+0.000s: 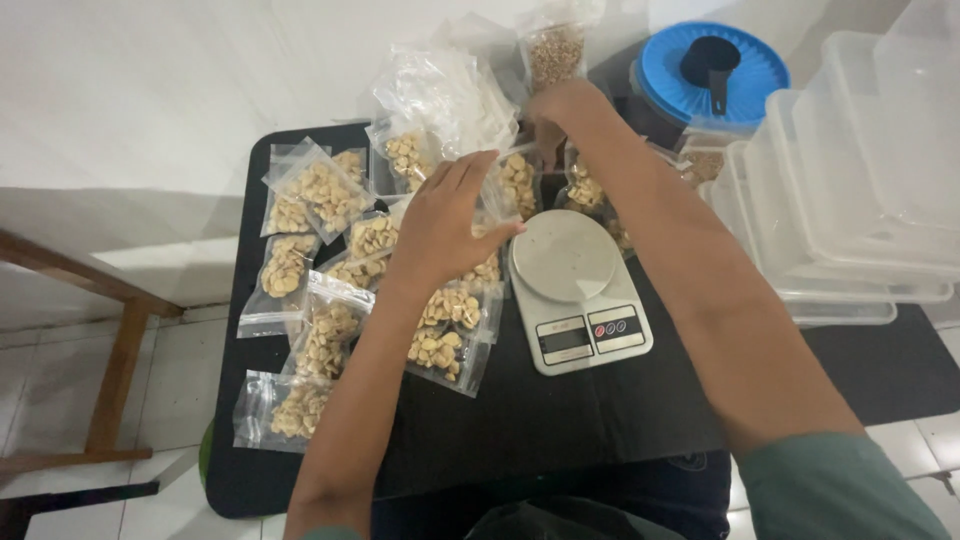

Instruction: Packaging snacks into small plastic bags, weighing them on a digital scale, and sealing the bags.

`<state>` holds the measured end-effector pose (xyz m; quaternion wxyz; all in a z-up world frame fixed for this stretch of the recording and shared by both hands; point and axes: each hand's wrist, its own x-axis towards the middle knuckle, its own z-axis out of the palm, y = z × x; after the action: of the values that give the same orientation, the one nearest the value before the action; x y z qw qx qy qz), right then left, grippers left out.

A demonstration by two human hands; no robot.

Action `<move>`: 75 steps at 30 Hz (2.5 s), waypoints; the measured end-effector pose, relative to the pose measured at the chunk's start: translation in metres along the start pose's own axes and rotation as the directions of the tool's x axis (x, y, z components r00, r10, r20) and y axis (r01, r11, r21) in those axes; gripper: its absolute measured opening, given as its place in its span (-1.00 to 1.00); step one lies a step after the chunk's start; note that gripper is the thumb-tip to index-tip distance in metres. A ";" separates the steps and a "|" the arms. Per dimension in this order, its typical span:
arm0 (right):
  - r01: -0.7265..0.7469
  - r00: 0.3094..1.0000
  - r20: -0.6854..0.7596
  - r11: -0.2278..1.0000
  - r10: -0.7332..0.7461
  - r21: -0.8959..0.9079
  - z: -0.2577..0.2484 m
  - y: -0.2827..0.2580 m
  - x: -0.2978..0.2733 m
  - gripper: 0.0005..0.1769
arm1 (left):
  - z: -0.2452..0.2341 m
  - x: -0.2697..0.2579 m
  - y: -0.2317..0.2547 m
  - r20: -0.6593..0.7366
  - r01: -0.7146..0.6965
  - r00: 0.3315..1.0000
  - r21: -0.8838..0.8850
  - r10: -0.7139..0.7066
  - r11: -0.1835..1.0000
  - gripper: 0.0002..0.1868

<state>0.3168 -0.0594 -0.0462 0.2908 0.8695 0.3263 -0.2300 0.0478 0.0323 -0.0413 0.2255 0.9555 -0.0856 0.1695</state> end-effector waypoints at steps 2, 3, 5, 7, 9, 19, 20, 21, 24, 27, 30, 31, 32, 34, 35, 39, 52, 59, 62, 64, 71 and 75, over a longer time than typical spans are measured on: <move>-0.004 1.000 0.005 1.000 0.004 -0.017 0.005 -0.002 0.006 0.19 | 0.002 0.000 0.001 0.023 0.010 1.000 0.004 -0.010 1.000 -0.11; 0.034 0.998 0.044 0.999 -0.034 0.023 0.003 -0.004 -0.004 0.02 | 0.002 0.000 0.001 0.011 -0.006 1.000 0.001 0.006 1.000 -0.11; 0.075 0.994 0.081 0.996 -0.080 0.057 -0.004 -0.010 -0.035 -0.12 | 0.001 -0.001 0.002 -0.006 -0.014 1.000 -0.002 0.014 1.000 -0.10; 0.042 0.993 0.076 0.885 -0.087 0.463 -0.009 -0.015 -0.077 -0.36 | 0.000 0.000 0.003 0.007 -0.009 1.000 0.015 0.009 1.000 -0.08; 0.032 0.991 0.097 0.875 -0.089 0.483 -0.006 -0.015 -0.079 -0.16 | 0.000 -0.001 0.003 0.019 -0.007 1.000 0.024 0.006 1.000 -0.06; -0.044 0.973 0.195 0.738 -0.120 0.673 -0.017 -0.014 -0.112 0.03 | -0.005 -0.002 0.003 -0.006 -0.003 1.000 0.037 0.004 0.999 -0.04; -0.043 0.974 0.193 0.736 -0.121 0.676 -0.014 -0.011 -0.101 0.03 | -0.005 -0.002 0.002 -0.004 -0.006 1.000 0.039 0.006 0.999 -0.04; 0.047 0.978 0.145 0.834 -0.152 0.550 -0.012 -0.008 -0.090 -0.09 | -0.005 -0.002 0.001 -0.008 -0.006 1.000 0.038 0.007 0.999 -0.04; 0.070 0.977 0.129 0.822 -0.172 0.566 -0.007 -0.002 -0.079 -0.08 | -0.007 -0.001 0.003 0.017 0.022 1.000 0.029 -0.023 0.999 -0.04; -0.041 0.979 0.171 0.707 -0.114 0.706 -0.013 -0.003 -0.099 0.03 | -0.008 -0.001 0.004 0.045 0.053 0.998 0.013 -0.054 0.998 -0.03; -0.053 0.985 0.152 0.692 -0.082 0.720 -0.016 -0.001 -0.107 -0.03 | -0.011 -0.002 0.006 0.043 0.058 0.997 0.006 -0.058 0.998 -0.03; -0.027 0.988 0.122 0.682 -0.092 0.731 -0.016 0.001 -0.105 -0.09 | -0.013 -0.002 0.007 0.042 0.058 0.997 0.008 -0.059 0.998 -0.04; -0.026 0.988 0.121 0.682 -0.091 0.731 -0.015 0.001 -0.100 -0.09 | -0.014 -0.002 0.007 0.041 0.058 0.997 0.008 -0.058 0.998 -0.04; -0.026 0.990 0.109 0.652 -0.086 0.758 -0.012 0.002 -0.090 -0.24 | -0.018 -0.003 0.007 0.035 0.056 0.998 0.004 -0.056 0.998 -0.02; -0.026 0.991 0.108 0.653 -0.085 0.757 -0.011 0.003 -0.084 -0.24 | -0.019 -0.003 0.008 0.033 0.056 0.998 0.004 -0.056 0.998 -0.02; 0.068 0.995 0.014 0.796 -0.096 0.602 -0.002 0.006 -0.065 -0.24 | -0.021 -0.004 0.008 0.022 0.056 0.998 -0.003 -0.056 0.998 -0.03; 0.101 0.984 -0.176 0.907 -0.030 0.409 0.004 0.013 -0.054 -0.30 | -0.029 -0.006 0.011 -0.013 0.064 0.998 -0.027 -0.065 0.998 -0.04; 0.085 0.980 -0.198 0.856 0.021 0.511 -0.004 0.021 -0.096 -0.62 | -0.037 -0.010 0.013 -0.030 0.085 0.996 -0.059 -0.087 0.995 -0.01; 0.039 0.974 -0.205 0.826 0.094 0.562 -0.003 0.023 -0.115 -0.32 | -0.041 -0.010 0.013 -0.038 0.090 0.995 -0.059 -0.093 0.994 0.01; 0.061 0.937 -0.315 0.818 0.151 0.571 0.003 0.025 -0.120 -0.33 | -0.041 -0.009 0.012 -0.031 0.100 0.994 -0.054 -0.102 0.994 0.05; 0.266 0.893 -0.446 0.737 0.054 0.622 0.014 -0.005 -0.211 -0.44 | -0.044 -0.011 0.006 -0.025 0.107 0.994 0.016 -0.106 0.994 0.00; 0.430 0.842 -0.535 0.690 -0.073 0.582 0.038 -0.027 -0.234 -0.72 | -0.040 -0.015 0.007 -0.051 -0.021 0.998 0.042 0.023 0.999 -0.07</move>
<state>0.1301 -0.1689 0.0546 -0.1735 0.8872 0.3989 -0.1539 0.0213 0.0456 -0.0105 0.2061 0.9543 -0.0870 0.1983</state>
